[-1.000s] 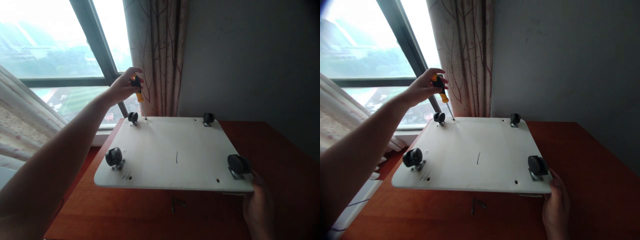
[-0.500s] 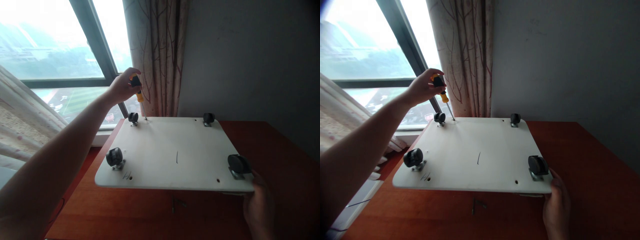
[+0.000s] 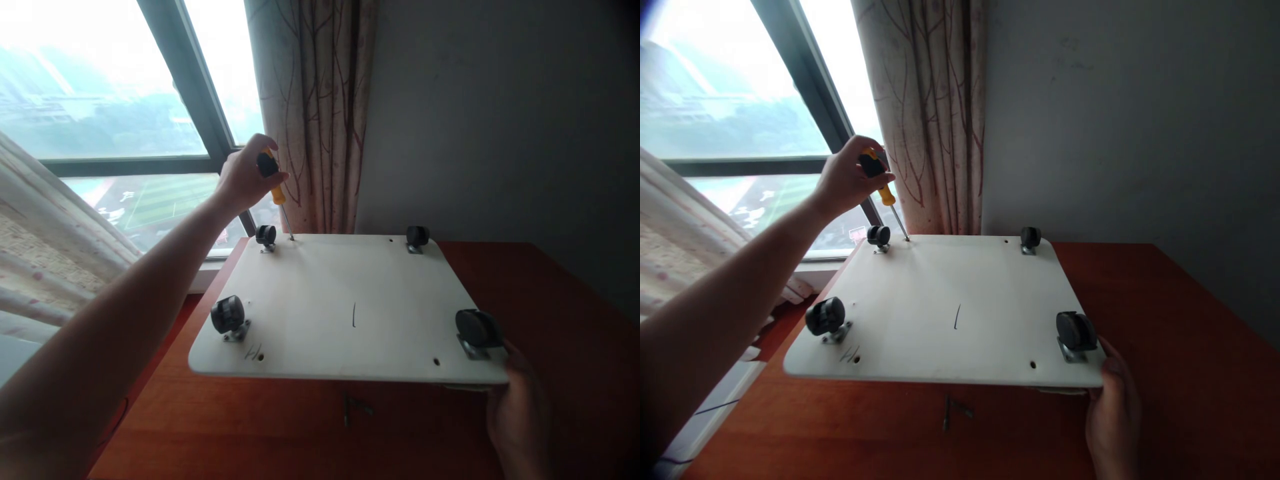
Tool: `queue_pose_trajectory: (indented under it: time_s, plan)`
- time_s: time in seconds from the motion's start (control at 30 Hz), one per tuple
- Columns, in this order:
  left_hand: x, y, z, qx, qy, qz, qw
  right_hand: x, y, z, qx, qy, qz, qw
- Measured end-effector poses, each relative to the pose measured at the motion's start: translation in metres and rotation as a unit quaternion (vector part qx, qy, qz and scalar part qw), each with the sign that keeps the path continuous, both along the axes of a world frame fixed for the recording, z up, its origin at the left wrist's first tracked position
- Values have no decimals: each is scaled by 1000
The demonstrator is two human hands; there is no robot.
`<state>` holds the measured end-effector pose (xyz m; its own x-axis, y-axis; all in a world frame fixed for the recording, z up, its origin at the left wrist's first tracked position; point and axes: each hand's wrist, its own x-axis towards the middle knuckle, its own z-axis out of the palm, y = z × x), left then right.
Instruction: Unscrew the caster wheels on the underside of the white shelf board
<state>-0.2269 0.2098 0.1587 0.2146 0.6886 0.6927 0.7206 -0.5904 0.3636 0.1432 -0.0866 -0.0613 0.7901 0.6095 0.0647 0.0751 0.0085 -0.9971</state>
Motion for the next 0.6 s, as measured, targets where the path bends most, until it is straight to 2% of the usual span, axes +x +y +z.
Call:
queue_pose_trajectory:
  time_s: [0.07, 0.17, 0.23, 0.3, 0.37, 0.47, 0.53, 0.6]
  plan:
    - [1, 0, 1, -17, 20, 3, 1000, 0, 0, 1, -5, -5, -1, 1000]
    - [0, 3, 4, -118, -25, -97, 988, 0, 1, 3, -13, -18, -4, 1000]
    - [0, 5, 5, -149, -45, -135, 979, 0, 1, 3, -13, -16, -6, 1000]
    - [0, 4, 4, -110, -25, -105, 988, 0, 1, 2, -6, 1, -3, 1000]
    - [1, 2, 2, -44, 18, -38, 998, 0, 1, 0, 3, 22, -1, 1000]
    - [2, -1, -1, 4, 64, 25, 998, 1, 0, -3, 10, 38, -3, 999]
    - [2, 0, -2, -10, 62, 2, 998, 2, 0, -3, 13, 39, -3, 999]
    - [2, 1, -2, -53, 30, -64, 996, 2, 0, -4, 16, 40, 0, 999]
